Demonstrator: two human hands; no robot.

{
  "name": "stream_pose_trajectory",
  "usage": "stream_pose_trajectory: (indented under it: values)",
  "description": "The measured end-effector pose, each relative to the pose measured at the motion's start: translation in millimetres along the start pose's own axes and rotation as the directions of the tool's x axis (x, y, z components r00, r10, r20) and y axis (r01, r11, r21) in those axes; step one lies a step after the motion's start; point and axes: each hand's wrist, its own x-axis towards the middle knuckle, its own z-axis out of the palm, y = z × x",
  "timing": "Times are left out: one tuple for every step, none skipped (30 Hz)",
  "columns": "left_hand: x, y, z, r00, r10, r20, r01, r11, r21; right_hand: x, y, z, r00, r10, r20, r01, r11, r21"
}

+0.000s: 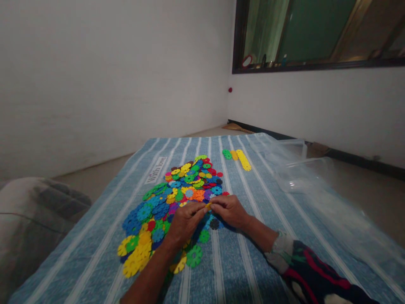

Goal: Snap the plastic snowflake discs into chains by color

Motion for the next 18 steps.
stream_pose_trajectory:
  values:
    - [-0.3, 0.5, 0.0, 1.000, 0.008, 0.006, -0.008, 1.000, 0.000, 0.1, -0.4, -0.4, 1.000, 0.007, 0.011, -0.007, 1.000, 0.019]
    - [-0.4, 1.1, 0.0, 1.000, 0.017, 0.011, -0.017, 1.000, -0.001, 0.3, -1.2, -0.9, 1.000, 0.015, 0.018, -0.015, 0.999, 0.040]
    - [-0.5, 1.5, -0.1, 0.999, 0.027, 0.016, -0.027, 1.000, -0.001, 0.6, -2.2, -1.4, 0.999, 0.022, 0.023, -0.023, 0.998, 0.062]
    - [-0.5, 1.7, 0.0, 0.999, 0.038, 0.020, -0.038, 0.999, 0.003, 1.0, -3.2, -2.0, 0.999, 0.028, 0.031, -0.030, 0.996, 0.083]
    - [-0.4, 1.6, 0.0, 0.999, 0.048, 0.015, -0.048, 0.999, 0.012, 1.8, -3.9, -2.8, 0.999, 0.033, 0.039, -0.037, 0.994, 0.100]
    - [-0.3, 1.2, 0.0, 0.999, 0.055, -0.001, -0.055, 0.998, 0.029, 3.0, -3.9, -4.0, 0.998, 0.041, 0.046, -0.046, 0.992, 0.115]
    - [-0.1, 0.4, -0.1, 0.998, 0.061, -0.027, -0.059, 0.997, 0.052, 4.8, -2.6, -6.0, 0.997, 0.054, 0.051, -0.060, 0.990, 0.127]
    - [0.0, -0.7, -0.4, 0.996, 0.067, -0.056, -0.062, 0.995, 0.078, 7.4, 0.1, -9.1, 0.996, 0.073, 0.052, -0.080, 0.987, 0.136]
    - [0.0, -2.1, -1.0, 0.993, 0.073, -0.087, -0.064, 0.993, 0.104, 11.0, 4.7, -13.6, 0.994, 0.100, 0.048, -0.106, 0.984, 0.141]
    - [-0.2, -3.7, -1.9, 0.990, 0.078, -0.120, -0.063, 0.990, 0.128, 15.8, 11.2, -19.7, 0.991, 0.130, 0.032, -0.133, 0.982, 0.137]
    - [-0.6, -5.4, -3.0, 0.985, 0.082, -0.149, -0.059, 0.987, 0.150, 21.8, 19.5, -27.7, 0.987, 0.163, 0.004, -0.162, 0.979, 0.123]
    - [-1.1, -7.3, -4.5, 0.981, 0.084, -0.175, -0.054, 0.984, 0.168, 29.1, 29.4, -37.4, 0.982, 0.187, -0.038, -0.184, 0.979, 0.086]
    - [-1.8, -9.2, -6.1, 0.976, 0.084, -0.198, -0.048, 0.982, 0.184, 37.4, 40.3, -48.5, 0.975, 0.200, -0.099, -0.198, 0.980, 0.023]
    - [-2.6, -11.2, -7.7, 0.972, 0.083, -0.221, -0.039, 0.980, 0.197, 46.6, 51.7, -60.5, 0.965, 0.205, -0.161, -0.219, 0.973, -0.071]
    - [-3.4, -13.2, -9.3, 0.968, 0.080, -0.238, -0.030, 0.978, 0.207, 56.5, 63.0, -73.0, 0.956, 0.206, -0.208, -0.244, 0.954, -0.176]
    - [-4.2, -15.3, -10.6, 0.965, 0.078, -0.250, -0.023, 0.976, 0.215, 66.6, 73.6, -85.3, 0.951, 0.205, -0.231, -0.269, 0.919, -0.289]
    - [-4.9, -17.5, -11.7, 0.963, 0.077, -0.258, -0.019, 0.975, 0.222, 76.6, 83.1, -96.8, 0.946, 0.206, -0.250, -0.296, 0.866, -0.404]
    - [-5.6, -19.6, -12.5, 0.960, 0.080, -0.267, -0.018, 0.973, 0.229, 86.4, 91.3, -106.9, 0.938, 0.219, -0.269, -0.332, 0.793, -0.510]
